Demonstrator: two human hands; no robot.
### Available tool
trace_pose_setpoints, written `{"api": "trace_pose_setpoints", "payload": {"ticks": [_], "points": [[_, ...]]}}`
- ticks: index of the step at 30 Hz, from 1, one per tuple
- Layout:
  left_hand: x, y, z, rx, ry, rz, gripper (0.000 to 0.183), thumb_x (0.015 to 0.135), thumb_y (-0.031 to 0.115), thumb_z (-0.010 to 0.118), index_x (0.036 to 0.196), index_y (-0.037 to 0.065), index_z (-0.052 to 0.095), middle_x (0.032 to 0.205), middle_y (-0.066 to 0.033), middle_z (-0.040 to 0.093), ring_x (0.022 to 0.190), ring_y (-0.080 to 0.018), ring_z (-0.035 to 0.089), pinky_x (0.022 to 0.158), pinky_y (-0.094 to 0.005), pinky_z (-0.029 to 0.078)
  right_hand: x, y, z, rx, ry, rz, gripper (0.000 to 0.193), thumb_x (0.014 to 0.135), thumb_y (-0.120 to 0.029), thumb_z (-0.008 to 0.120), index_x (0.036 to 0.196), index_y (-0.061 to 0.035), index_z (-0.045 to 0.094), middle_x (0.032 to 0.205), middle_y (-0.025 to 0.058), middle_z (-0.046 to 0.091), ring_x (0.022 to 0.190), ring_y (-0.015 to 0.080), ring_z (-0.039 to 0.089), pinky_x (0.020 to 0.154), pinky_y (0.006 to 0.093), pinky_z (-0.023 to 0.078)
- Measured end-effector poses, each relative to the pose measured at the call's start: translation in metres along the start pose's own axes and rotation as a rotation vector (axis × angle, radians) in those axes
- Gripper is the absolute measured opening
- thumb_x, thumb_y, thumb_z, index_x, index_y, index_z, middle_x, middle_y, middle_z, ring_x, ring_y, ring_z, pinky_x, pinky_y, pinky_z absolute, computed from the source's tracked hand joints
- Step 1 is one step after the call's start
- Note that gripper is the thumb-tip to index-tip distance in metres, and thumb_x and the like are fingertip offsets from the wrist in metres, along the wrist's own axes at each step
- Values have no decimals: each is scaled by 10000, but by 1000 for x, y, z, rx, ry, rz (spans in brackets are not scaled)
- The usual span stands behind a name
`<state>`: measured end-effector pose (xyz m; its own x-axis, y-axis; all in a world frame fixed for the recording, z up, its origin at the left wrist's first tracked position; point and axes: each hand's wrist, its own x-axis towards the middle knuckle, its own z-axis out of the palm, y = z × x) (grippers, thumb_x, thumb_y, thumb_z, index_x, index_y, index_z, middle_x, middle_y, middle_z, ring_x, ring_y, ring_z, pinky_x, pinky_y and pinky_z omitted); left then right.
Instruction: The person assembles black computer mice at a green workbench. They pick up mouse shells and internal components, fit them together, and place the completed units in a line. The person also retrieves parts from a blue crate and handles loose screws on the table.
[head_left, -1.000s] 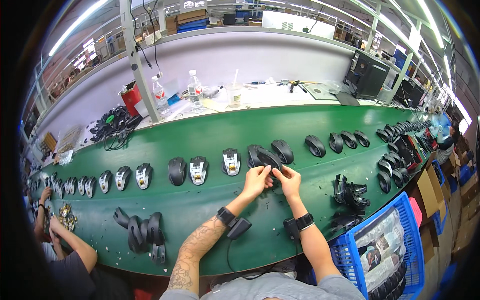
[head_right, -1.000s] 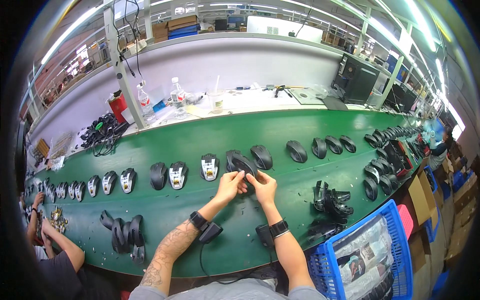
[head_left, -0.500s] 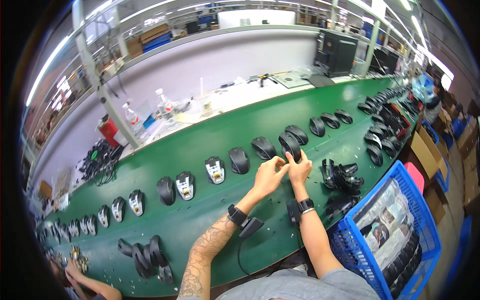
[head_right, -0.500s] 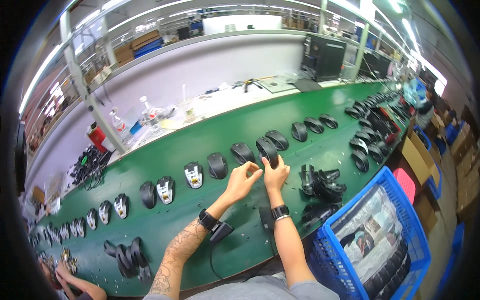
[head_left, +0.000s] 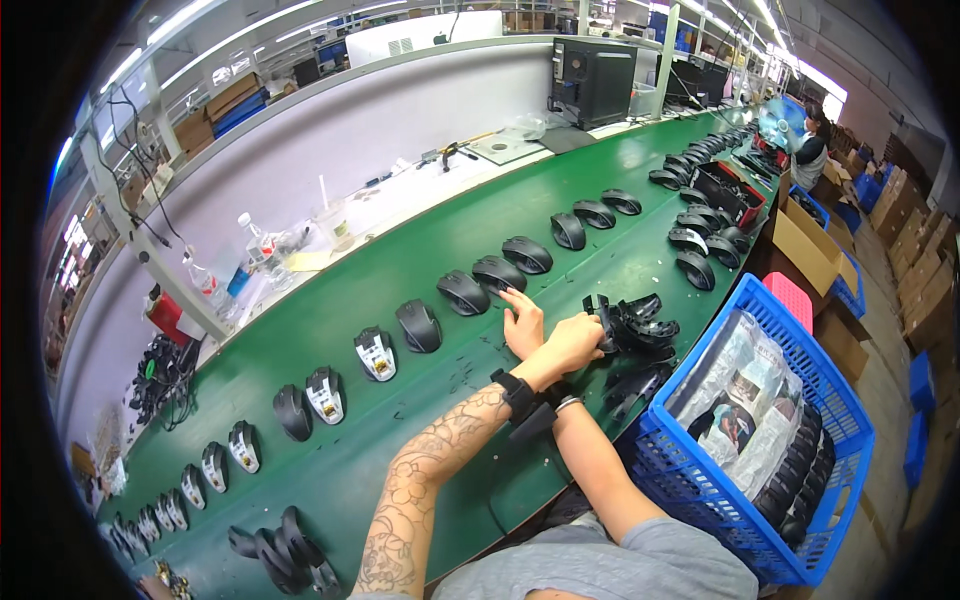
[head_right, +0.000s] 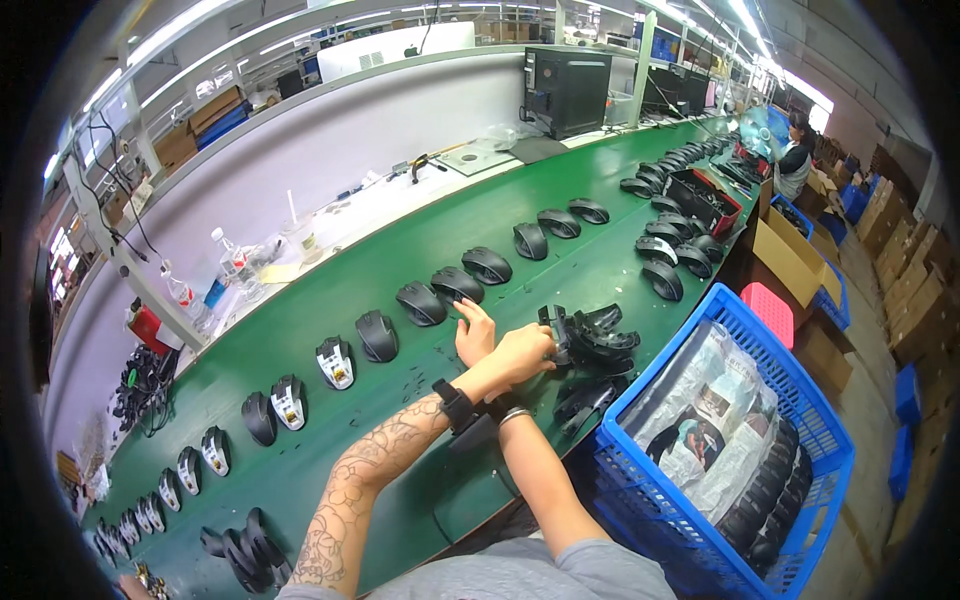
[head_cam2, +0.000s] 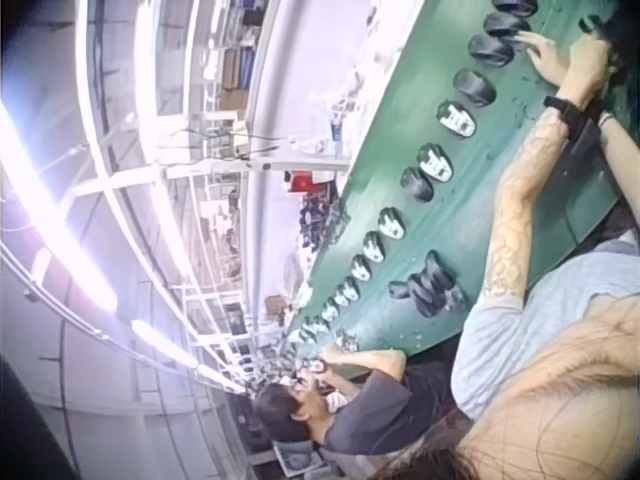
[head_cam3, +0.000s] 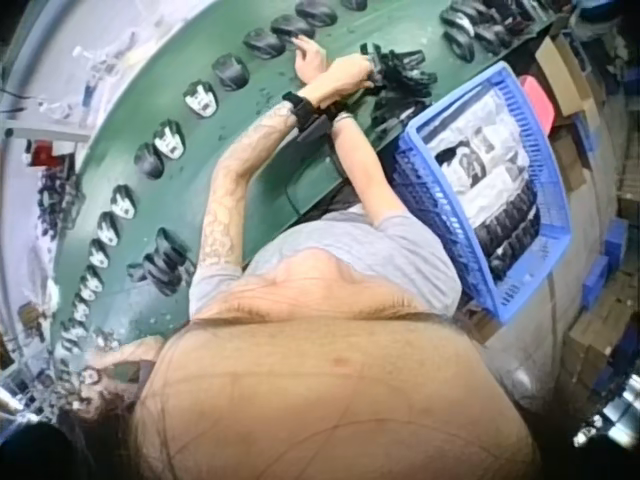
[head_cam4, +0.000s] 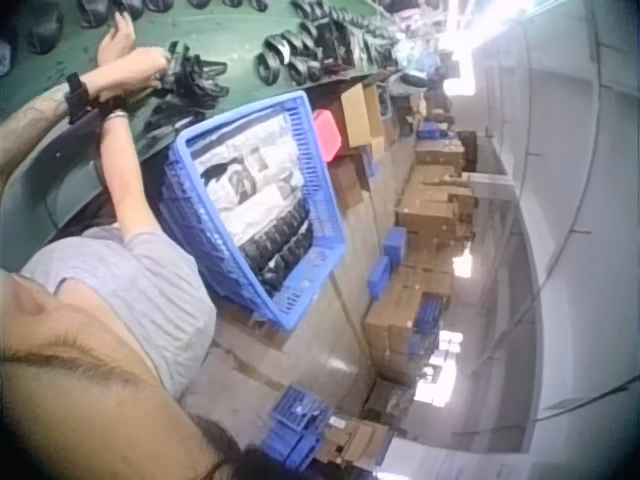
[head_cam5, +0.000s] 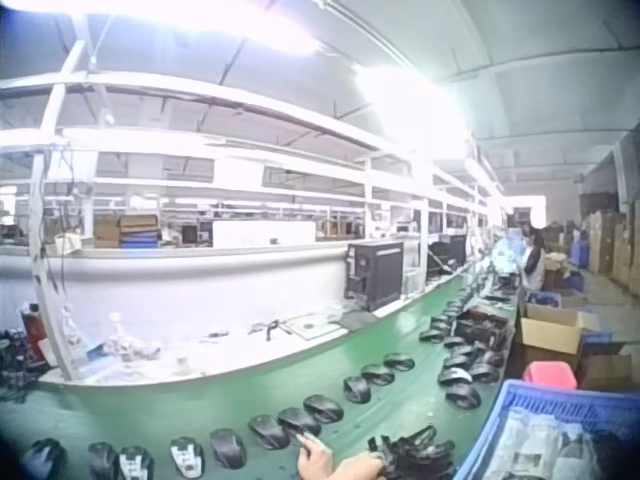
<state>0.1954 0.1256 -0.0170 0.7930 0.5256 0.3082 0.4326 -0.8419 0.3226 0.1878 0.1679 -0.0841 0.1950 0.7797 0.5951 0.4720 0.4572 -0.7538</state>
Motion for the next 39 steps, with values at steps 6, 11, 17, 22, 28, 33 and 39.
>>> {"api": "trace_pose_setpoints", "payload": {"ticks": [6,11,17,22,28,33,39], "points": [[12,-16,16,65,9,148,87,580,104,682,643,75,631,662,-84,620,675,-267,633,579,-374,497,0,-4,-5,56,16,93,295,707,37,576,990,-17,637,985,157,626,799,277,603,704,317,479],[10,-13,11,78,-64,135,42,628,112,627,615,72,621,680,-102,632,653,-263,645,535,-368,500,0,1,0,76,54,79,273,706,32,581,968,-18,642,933,141,631,727,250,590,655,309,471],[-4,-2,5,225,-126,98,61,664,129,600,666,70,614,684,-114,631,622,-288,637,523,-387,503,-3,-2,3,75,4,133,261,702,18,585,950,-32,650,890,140,631,761,257,606,673,314,480],[-21,-19,11,-169,-36,109,116,662,78,584,762,50,530,743,-115,573,713,-301,614,588,-395,476,-1,4,-1,2,8,124,250,728,-28,562,952,-61,667,913,142,646,825,266,618,761,340,481],[-20,-17,-25,-507,473,-74,171,732,95,632,798,0,507,699,-140,575,688,-305,581,611,-381,443,-6,73,2,681,-181,327,372,793,-77,622,1150,1,552,1070,118,615,929,190,594,875,310,440],[-30,-10,4,-274,349,21,332,620,215,741,905,92,622,825,-98,617,840,-305,585,736,-399,468,-5,25,18,468,-276,382,301,807,44,560,1108,49,563,1014,123,616,908,163,588,815,267,466],[-4,-1,46,-131,-175,81,296,534,160,773,820,130,704,840,-91,666,801,-291,631,685,-399,505,-3,29,6,433,-277,303,229,832,22,544,1056,39,587,931,82,621,798,120,581,726,236,478]]}}
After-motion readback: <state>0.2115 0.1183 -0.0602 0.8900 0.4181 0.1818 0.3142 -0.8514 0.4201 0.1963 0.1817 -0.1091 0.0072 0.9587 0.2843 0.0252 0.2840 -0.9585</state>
